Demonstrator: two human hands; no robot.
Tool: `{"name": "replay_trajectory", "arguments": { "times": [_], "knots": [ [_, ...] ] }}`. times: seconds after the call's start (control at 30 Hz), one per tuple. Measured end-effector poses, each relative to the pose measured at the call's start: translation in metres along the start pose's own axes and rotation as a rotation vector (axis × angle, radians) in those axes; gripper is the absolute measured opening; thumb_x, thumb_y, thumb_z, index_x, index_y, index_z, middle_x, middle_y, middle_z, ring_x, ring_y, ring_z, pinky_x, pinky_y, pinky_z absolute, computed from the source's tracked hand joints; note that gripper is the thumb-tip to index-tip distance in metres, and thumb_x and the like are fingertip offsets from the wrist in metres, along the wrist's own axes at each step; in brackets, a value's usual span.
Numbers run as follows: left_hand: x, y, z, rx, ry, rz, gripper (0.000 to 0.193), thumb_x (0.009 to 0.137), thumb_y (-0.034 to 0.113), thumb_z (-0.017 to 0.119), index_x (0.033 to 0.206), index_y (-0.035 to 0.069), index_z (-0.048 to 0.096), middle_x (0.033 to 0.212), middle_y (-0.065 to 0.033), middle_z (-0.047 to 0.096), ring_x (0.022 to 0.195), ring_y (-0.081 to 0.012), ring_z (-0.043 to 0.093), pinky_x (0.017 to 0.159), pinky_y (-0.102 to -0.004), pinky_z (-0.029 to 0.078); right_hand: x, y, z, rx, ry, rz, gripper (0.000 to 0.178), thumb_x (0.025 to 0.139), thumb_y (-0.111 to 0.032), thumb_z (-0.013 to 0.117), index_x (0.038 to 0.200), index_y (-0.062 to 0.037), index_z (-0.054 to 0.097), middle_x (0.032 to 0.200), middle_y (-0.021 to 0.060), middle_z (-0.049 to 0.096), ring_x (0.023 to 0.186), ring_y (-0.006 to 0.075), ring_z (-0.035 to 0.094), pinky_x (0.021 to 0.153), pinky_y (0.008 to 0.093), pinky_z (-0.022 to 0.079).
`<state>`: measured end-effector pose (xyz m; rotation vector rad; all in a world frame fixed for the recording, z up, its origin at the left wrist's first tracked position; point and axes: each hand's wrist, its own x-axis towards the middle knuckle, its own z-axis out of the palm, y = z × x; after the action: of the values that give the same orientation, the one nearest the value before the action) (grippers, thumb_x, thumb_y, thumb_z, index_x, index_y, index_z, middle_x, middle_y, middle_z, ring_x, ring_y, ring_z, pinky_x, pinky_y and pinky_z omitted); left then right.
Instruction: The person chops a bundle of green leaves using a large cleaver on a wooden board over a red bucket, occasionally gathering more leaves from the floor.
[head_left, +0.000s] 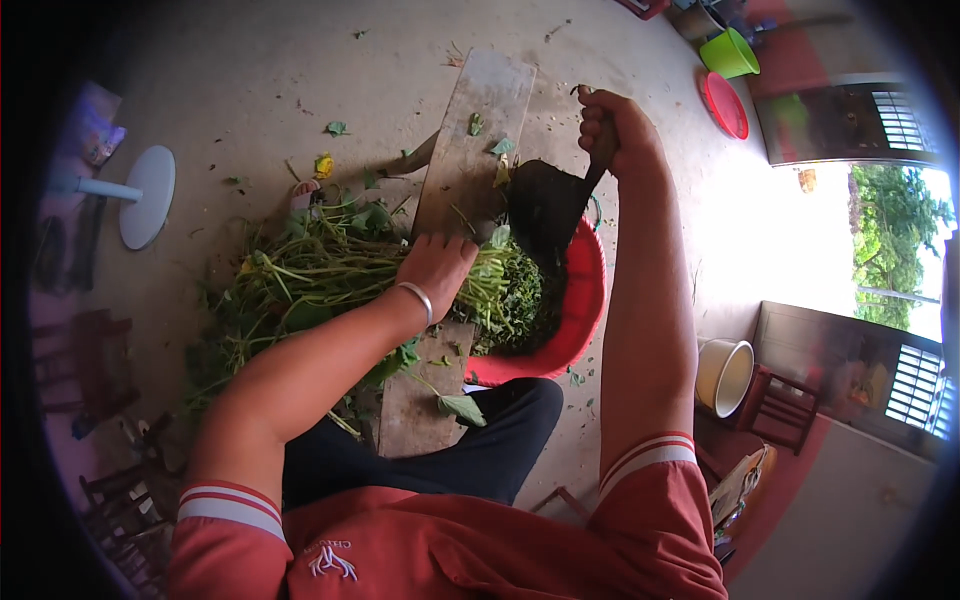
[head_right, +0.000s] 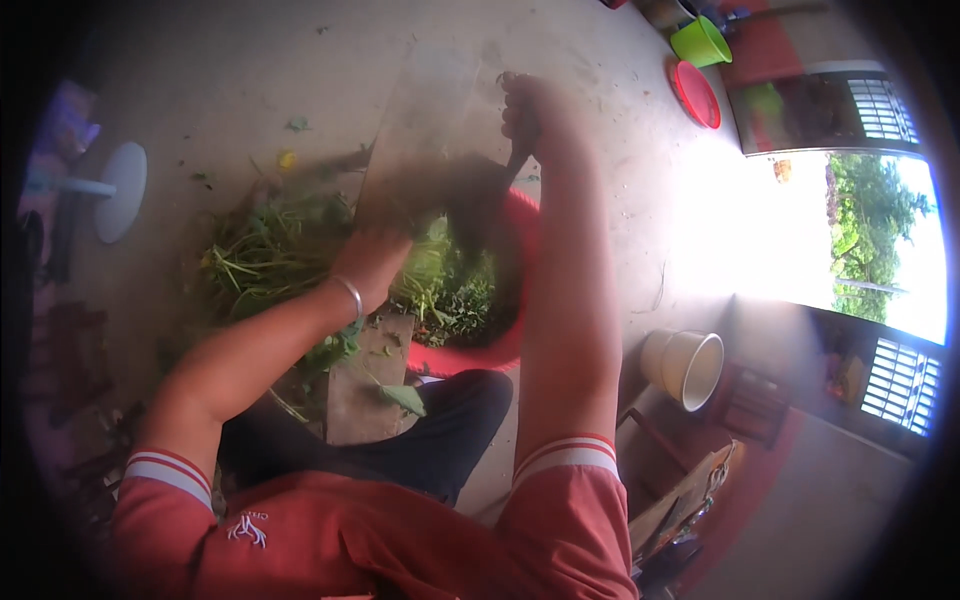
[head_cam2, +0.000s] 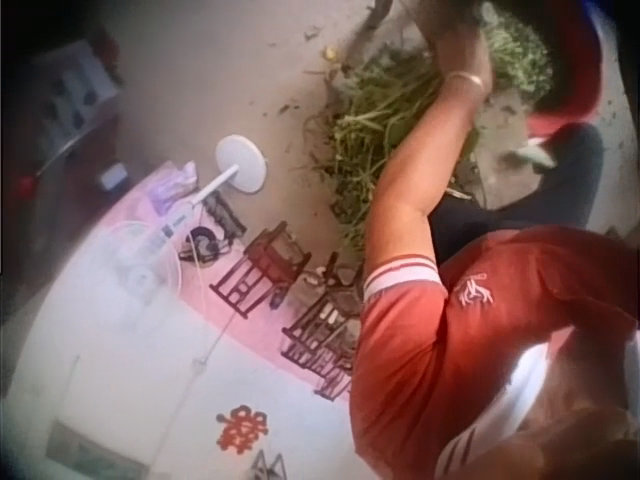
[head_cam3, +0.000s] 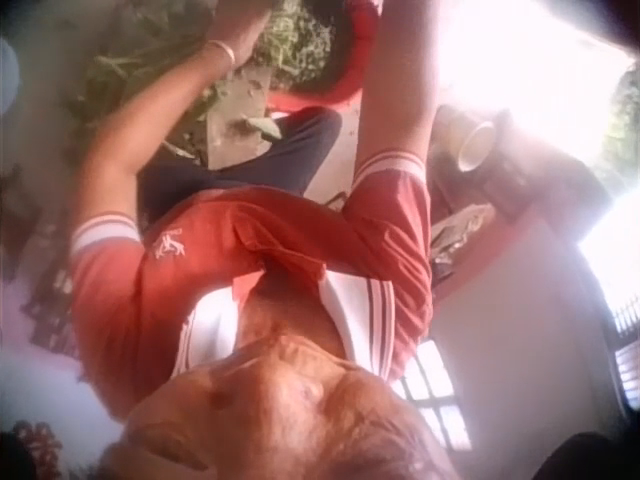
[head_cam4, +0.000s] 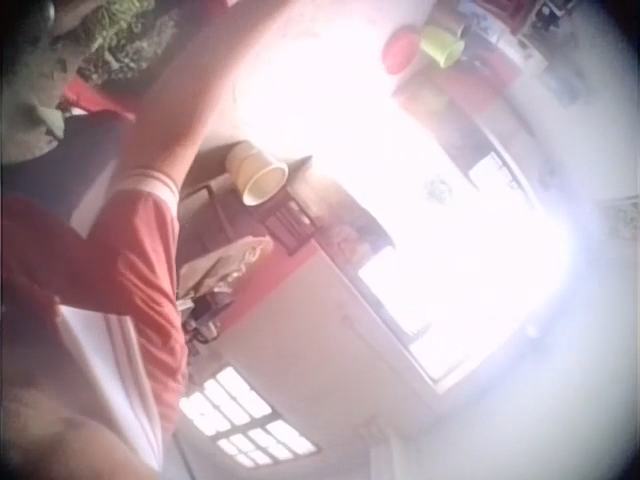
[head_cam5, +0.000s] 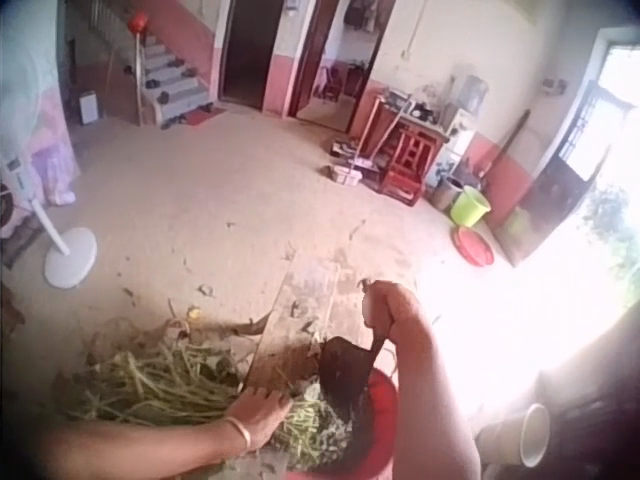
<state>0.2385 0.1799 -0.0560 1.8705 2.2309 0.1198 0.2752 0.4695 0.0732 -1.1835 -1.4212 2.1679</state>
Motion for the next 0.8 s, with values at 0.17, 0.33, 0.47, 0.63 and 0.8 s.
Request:
{"name": "replay_trajectory", "arguments": {
  "times": [0.17, 0.33, 0.47, 0.63, 0.8],
  "knots": [
    [0.023, 0.008, 0.010, 0.057, 0.117, -0.145, 0.032, 0.080, 0.015, 0.068, 0.111, 0.010, 0.058, 0.108, -0.0109, 0.062, 0.102, -0.0296, 0.059, 0.086, -0.0412, 0.044, -0.024, 0.029, 0.008, 0.017, -0.015, -0.064, 0.009, 0.088, -0.011, 0.064, 0.096, -0.0074, 0.061, 0.067, 0.0004, 0.051, 0.055, 0.0135, 0.049, 0.050, 0.0305, 0.042],
    [0.023, 0.018, 0.013, 0.113, 0.055, -0.235, 0.029, 0.084, 0.017, 0.067, 0.112, 0.014, 0.059, 0.107, -0.0059, 0.063, 0.102, -0.0250, 0.061, 0.087, -0.0406, 0.043, -0.137, 0.130, 0.046, -0.250, 0.349, -0.317, 0.006, 0.088, -0.007, 0.058, 0.089, -0.0031, 0.062, 0.064, 0.0050, 0.059, 0.047, 0.0132, 0.056, 0.042, 0.0241, 0.043],
    [0.015, 0.014, 0.006, 0.123, 0.066, -0.194, 0.027, 0.088, 0.017, 0.061, 0.114, 0.013, 0.057, 0.106, -0.0063, 0.063, 0.101, -0.0256, 0.062, 0.089, -0.0418, 0.044, -0.138, 0.121, 0.044, -0.271, 0.279, -0.247, 0.006, 0.088, -0.006, 0.057, 0.088, -0.0038, 0.063, 0.059, 0.0045, 0.059, 0.047, 0.0134, 0.055, 0.044, 0.0243, 0.041],
    [0.012, 0.011, 0.004, 0.020, 0.023, -0.067, 0.040, 0.077, 0.013, 0.070, 0.115, 0.009, 0.058, 0.108, -0.0114, 0.062, 0.105, -0.0297, 0.059, 0.090, -0.0441, 0.042, -0.024, 0.028, -0.002, 0.027, 0.024, -0.113, 0.007, 0.090, -0.012, 0.064, 0.091, -0.0071, 0.059, 0.067, -0.0013, 0.048, 0.057, 0.0130, 0.047, 0.051, 0.0291, 0.040],
    [0.036, 0.020, 0.005, 0.038, 0.104, -0.204, 0.041, 0.075, 0.014, 0.073, 0.113, 0.009, 0.060, 0.110, -0.0125, 0.062, 0.104, -0.0296, 0.060, 0.089, -0.0442, 0.042, -0.018, 0.019, 0.020, -0.153, 0.099, -0.021, 0.008, 0.088, -0.011, 0.065, 0.092, -0.0066, 0.061, 0.068, 0.0018, 0.052, 0.056, 0.0145, 0.050, 0.051, 0.0314, 0.044]
  ]
}}
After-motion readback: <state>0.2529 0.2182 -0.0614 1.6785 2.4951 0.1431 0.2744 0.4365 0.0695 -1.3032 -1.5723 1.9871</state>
